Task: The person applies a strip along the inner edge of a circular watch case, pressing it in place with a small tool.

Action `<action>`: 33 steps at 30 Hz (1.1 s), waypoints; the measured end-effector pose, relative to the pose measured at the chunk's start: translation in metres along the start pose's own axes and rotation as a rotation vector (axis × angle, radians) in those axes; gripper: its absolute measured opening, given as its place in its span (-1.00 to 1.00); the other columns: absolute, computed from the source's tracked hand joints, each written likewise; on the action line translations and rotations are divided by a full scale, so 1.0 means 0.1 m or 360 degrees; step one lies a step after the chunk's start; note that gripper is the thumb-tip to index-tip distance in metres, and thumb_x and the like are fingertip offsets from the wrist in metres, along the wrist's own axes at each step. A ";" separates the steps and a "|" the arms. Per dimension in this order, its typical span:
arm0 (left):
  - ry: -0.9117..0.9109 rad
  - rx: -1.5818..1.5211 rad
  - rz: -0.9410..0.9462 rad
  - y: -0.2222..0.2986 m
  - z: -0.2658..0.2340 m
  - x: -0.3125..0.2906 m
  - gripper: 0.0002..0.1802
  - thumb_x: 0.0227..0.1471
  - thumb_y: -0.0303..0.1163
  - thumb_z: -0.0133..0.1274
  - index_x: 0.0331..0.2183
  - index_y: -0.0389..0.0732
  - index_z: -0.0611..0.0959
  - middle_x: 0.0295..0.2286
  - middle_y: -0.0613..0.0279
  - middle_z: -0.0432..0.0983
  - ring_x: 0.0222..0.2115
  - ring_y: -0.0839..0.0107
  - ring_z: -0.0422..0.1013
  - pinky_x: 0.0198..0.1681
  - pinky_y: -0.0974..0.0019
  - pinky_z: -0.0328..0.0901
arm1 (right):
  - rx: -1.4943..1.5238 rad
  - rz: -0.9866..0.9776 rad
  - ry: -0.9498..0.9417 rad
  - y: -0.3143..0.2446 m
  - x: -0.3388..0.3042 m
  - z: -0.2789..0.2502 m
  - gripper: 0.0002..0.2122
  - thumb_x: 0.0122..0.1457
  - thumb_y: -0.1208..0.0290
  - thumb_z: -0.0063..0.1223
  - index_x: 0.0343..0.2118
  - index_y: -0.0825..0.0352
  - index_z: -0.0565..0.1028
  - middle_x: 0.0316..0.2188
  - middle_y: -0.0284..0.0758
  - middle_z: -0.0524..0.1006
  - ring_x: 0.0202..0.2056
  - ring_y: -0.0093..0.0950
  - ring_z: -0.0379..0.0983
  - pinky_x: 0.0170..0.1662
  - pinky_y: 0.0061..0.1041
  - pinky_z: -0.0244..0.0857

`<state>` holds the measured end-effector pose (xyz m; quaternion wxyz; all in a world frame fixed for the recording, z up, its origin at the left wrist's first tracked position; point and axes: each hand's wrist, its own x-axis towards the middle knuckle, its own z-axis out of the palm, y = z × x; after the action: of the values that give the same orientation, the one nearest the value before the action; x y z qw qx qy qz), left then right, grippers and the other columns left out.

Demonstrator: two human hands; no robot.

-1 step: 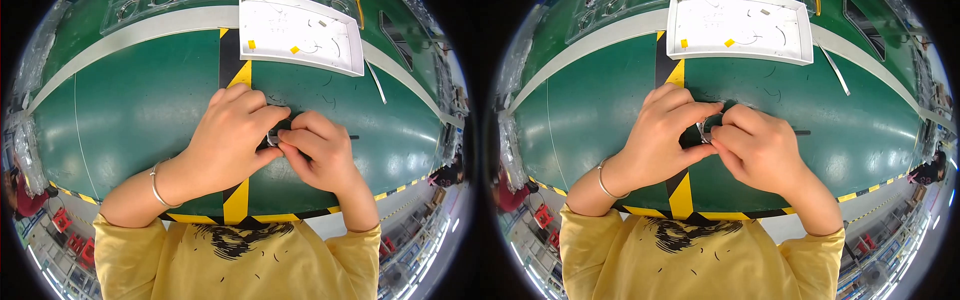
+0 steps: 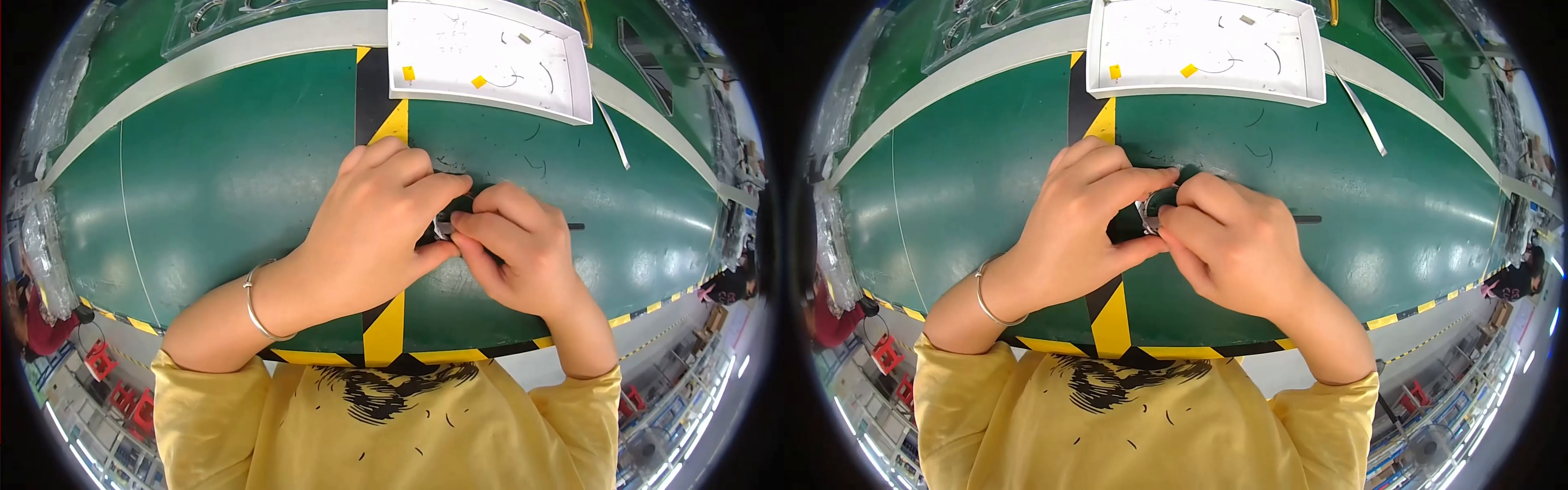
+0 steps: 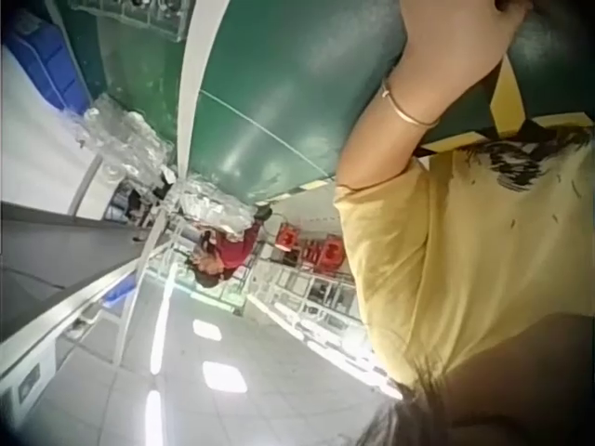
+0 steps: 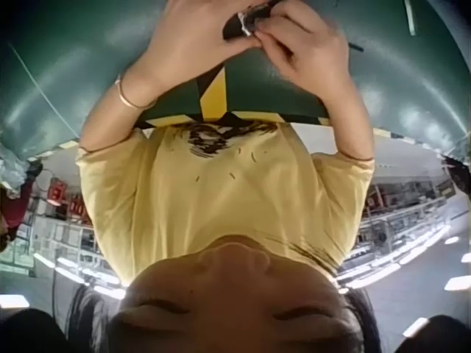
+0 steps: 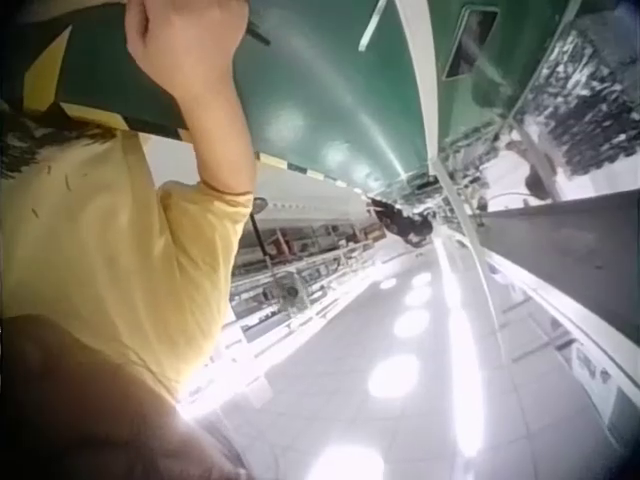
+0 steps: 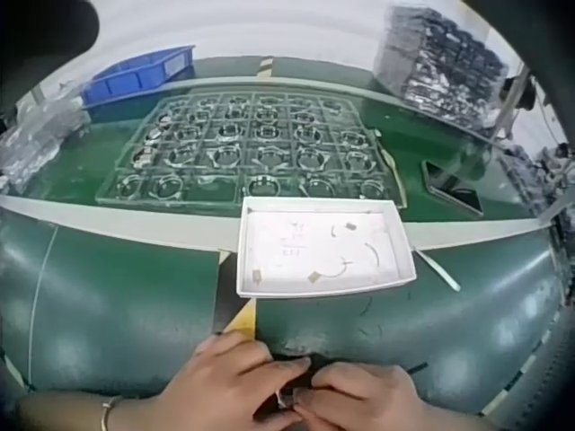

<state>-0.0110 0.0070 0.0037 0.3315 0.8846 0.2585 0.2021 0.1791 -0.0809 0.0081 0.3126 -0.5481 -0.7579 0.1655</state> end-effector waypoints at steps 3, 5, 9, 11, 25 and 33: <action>0.0010 0.0005 -0.0013 -0.01 -0.01 0.00 -0.40 -0.32 -0.32 0.46 -0.10 -0.12 0.71 -0.43 0.33 0.43 -0.31 0.24 0.34 -0.14 0.16 0.24 | 0.0100 0.0020 -0.0106 0.04 0.03 -0.05 -0.84 -0.11 0.62 0.34 -0.41 0.31 0.63 -0.45 -0.35 0.48 -0.57 -0.41 0.42 -0.55 -0.45 0.29; -0.0014 -0.0021 -0.0031 -0.01 -0.01 0.01 -0.40 -0.32 -0.32 0.46 -0.10 -0.12 0.71 -0.42 0.32 0.42 -0.30 0.24 0.34 -0.14 0.16 0.24 | 0.0099 0.0016 -0.0140 0.06 0.04 -0.08 -0.84 -0.12 0.62 0.34 -0.41 0.32 0.63 -0.45 -0.35 0.48 -0.56 -0.40 0.42 -0.55 -0.45 0.29; -0.0014 -0.0022 -0.0015 -0.02 -0.02 0.01 -0.39 -0.31 -0.31 0.46 -0.10 -0.12 0.71 -0.41 0.31 0.42 -0.30 0.24 0.33 -0.15 0.16 0.24 | 0.0045 0.0015 -0.0110 0.01 0.05 -0.06 -0.84 -0.12 0.61 0.34 -0.42 0.32 0.63 -0.45 -0.35 0.48 -0.55 -0.39 0.43 -0.54 -0.44 0.30; -0.0030 0.0006 -0.0011 0.00 -0.02 0.03 -0.39 -0.31 -0.30 0.46 -0.08 -0.12 0.71 -0.40 0.31 0.42 -0.29 0.24 0.33 -0.14 0.16 0.23 | 0.0080 0.0003 -0.0138 0.05 0.04 -0.09 -0.84 -0.11 0.61 0.34 -0.42 0.32 0.62 -0.44 -0.35 0.49 -0.55 -0.39 0.44 -0.53 -0.44 0.31; -0.0060 -0.0054 -0.0055 0.01 -0.03 0.04 -0.37 -0.28 -0.34 0.45 -0.04 -0.09 0.69 -0.41 0.34 0.48 -0.26 0.25 0.37 -0.09 0.17 0.23 | 0.0086 0.0021 -0.0173 0.04 0.03 -0.10 -0.85 -0.09 0.60 0.33 -0.41 0.30 0.62 -0.43 -0.34 0.50 -0.52 -0.36 0.47 -0.51 -0.42 0.35; -0.0100 -0.0041 -0.0063 -0.01 -0.05 0.04 -0.42 -0.29 -0.37 0.45 -0.11 -0.10 0.67 -0.42 0.34 0.52 -0.27 0.24 0.38 -0.09 0.17 0.24 | 0.0101 0.0065 -0.0176 0.03 0.04 -0.09 -0.86 -0.08 0.60 0.33 -0.41 0.29 0.62 -0.41 -0.35 0.50 -0.51 -0.37 0.48 -0.50 -0.43 0.36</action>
<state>-0.0106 0.0125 0.0072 0.3546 0.8809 0.2628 0.1709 0.1868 -0.0765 0.0146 0.2840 -0.5434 -0.7571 0.2256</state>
